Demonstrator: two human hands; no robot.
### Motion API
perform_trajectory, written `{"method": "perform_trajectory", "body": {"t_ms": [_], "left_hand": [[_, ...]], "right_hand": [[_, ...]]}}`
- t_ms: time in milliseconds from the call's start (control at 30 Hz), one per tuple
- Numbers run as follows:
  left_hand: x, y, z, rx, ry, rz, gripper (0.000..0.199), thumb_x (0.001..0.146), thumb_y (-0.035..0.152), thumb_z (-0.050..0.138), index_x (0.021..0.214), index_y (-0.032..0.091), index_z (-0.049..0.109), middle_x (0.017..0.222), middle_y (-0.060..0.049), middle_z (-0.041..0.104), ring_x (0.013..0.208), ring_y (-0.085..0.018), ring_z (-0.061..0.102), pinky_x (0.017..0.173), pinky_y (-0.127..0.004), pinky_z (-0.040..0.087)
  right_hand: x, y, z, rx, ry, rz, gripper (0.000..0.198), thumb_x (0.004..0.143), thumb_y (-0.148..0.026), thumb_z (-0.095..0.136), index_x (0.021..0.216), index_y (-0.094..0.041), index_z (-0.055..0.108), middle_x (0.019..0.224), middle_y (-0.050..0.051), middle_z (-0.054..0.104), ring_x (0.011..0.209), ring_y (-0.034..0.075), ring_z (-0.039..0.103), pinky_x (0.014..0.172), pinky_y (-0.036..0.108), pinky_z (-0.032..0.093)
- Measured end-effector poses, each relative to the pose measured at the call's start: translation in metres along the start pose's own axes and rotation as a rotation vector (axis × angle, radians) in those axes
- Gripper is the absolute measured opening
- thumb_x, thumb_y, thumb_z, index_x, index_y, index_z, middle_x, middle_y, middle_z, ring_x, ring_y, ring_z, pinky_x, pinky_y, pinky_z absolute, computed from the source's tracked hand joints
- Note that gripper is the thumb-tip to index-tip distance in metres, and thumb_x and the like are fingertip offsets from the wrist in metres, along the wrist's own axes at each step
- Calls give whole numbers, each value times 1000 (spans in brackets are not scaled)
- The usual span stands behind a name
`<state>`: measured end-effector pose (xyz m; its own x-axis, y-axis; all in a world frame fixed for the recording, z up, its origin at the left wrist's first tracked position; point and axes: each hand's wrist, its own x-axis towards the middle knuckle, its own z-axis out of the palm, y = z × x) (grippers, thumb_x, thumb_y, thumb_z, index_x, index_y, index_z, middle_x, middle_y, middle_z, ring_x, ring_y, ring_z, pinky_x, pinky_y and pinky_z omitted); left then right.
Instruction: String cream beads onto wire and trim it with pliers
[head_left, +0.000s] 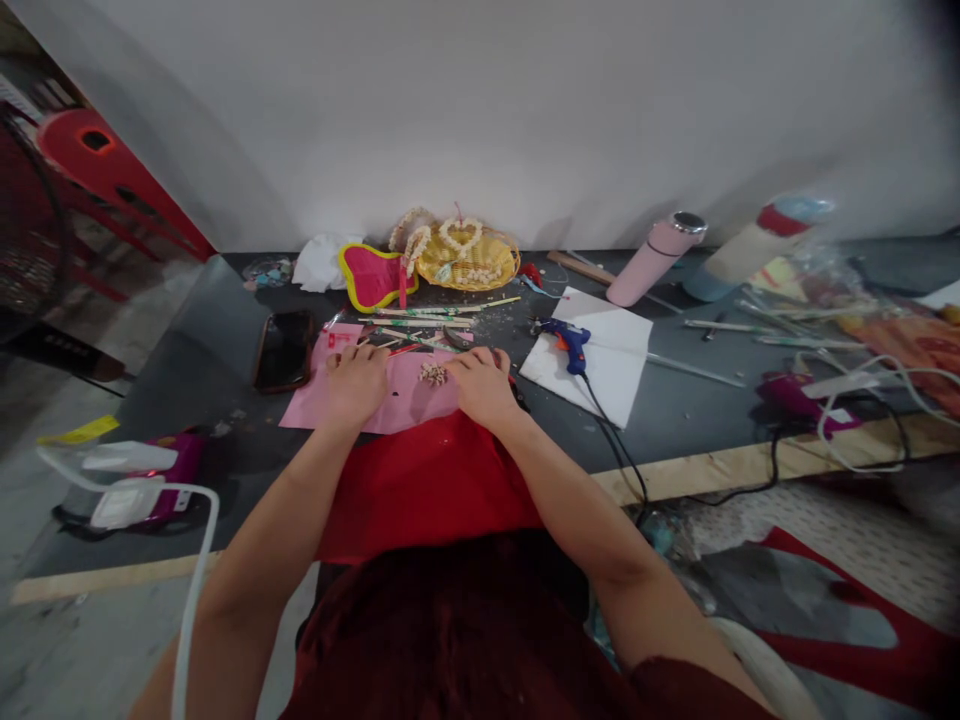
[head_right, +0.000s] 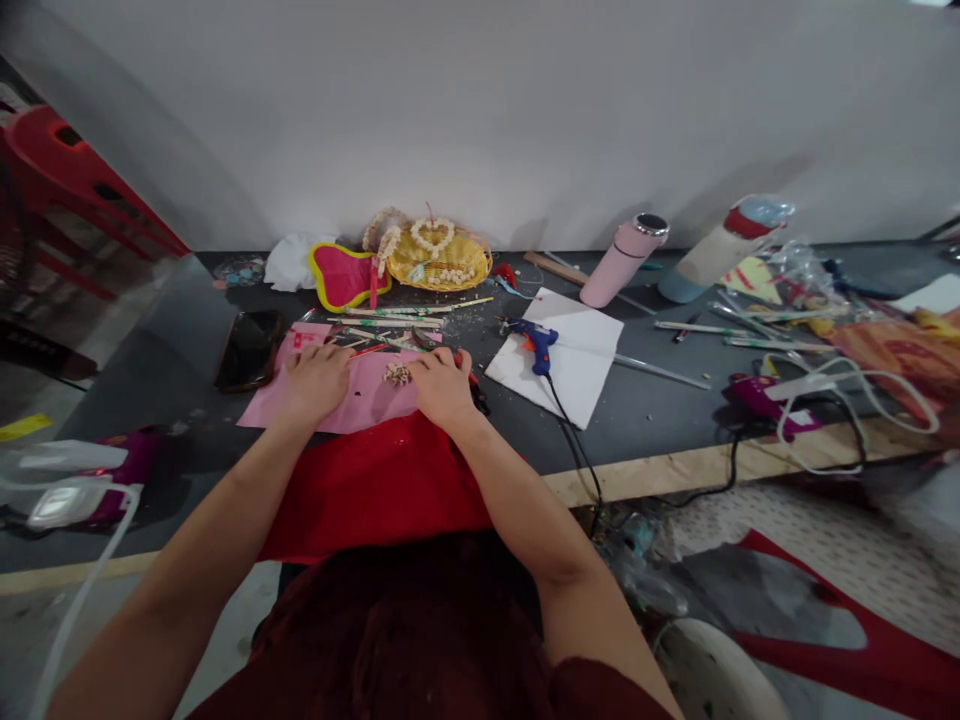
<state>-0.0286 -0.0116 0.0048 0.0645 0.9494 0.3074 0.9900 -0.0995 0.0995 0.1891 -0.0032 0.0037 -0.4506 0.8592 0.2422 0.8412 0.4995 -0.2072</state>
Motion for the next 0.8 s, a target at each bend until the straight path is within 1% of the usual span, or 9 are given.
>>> {"method": "perform_trajectory", "body": {"t_ms": [100,233,333,433,567,667,800], "left_hand": [[0,-2,3,48,-9,7,31,89,23,37,108,22,62,107,-13,65,105,-34,54,89,-53,36],[1,-6,7,72,7,13,34,89,22,36,112,22,61,108,-13,64,106,-33,54,89,-52,37],[3,-11,8,60,39,6,37,88,18,35,115,22,60,111,-15,63,107,-34,53,88,-51,38],[6,-15,5,57,65,-37,37,87,17,36,114,22,62,117,-15,61,110,-36,51,87,-51,39],[10,-20,1,88,40,-94,37,90,20,33,112,19,63,114,-17,63,110,-37,51,85,-53,39],[11,-23,1,86,24,-122,38,92,24,31,111,19,63,114,-16,64,109,-36,51,86,-52,39],[12,-24,1,45,-12,-161,37,93,26,32,108,18,64,112,-17,64,110,-36,50,88,-52,37]], "right_hand": [[1,2,0,14,-3,19,37,83,-11,48,112,-29,62,118,6,62,114,28,40,100,54,21],[2,3,1,25,2,25,31,87,-17,46,110,-29,63,117,5,62,114,28,41,98,53,23],[2,4,1,40,24,21,29,89,-19,45,109,-28,64,117,5,63,113,28,41,98,53,24],[2,5,1,62,36,20,28,90,-20,45,109,-27,64,116,5,63,113,28,42,97,51,27],[2,4,-1,107,57,9,27,90,-22,45,106,-27,66,114,4,65,110,26,44,93,47,33],[3,4,-2,137,84,-2,26,90,-22,46,106,-27,66,114,3,65,110,26,45,94,46,33],[4,4,-1,160,74,5,27,90,-21,46,107,-27,66,114,4,65,110,25,45,93,45,35]]}}
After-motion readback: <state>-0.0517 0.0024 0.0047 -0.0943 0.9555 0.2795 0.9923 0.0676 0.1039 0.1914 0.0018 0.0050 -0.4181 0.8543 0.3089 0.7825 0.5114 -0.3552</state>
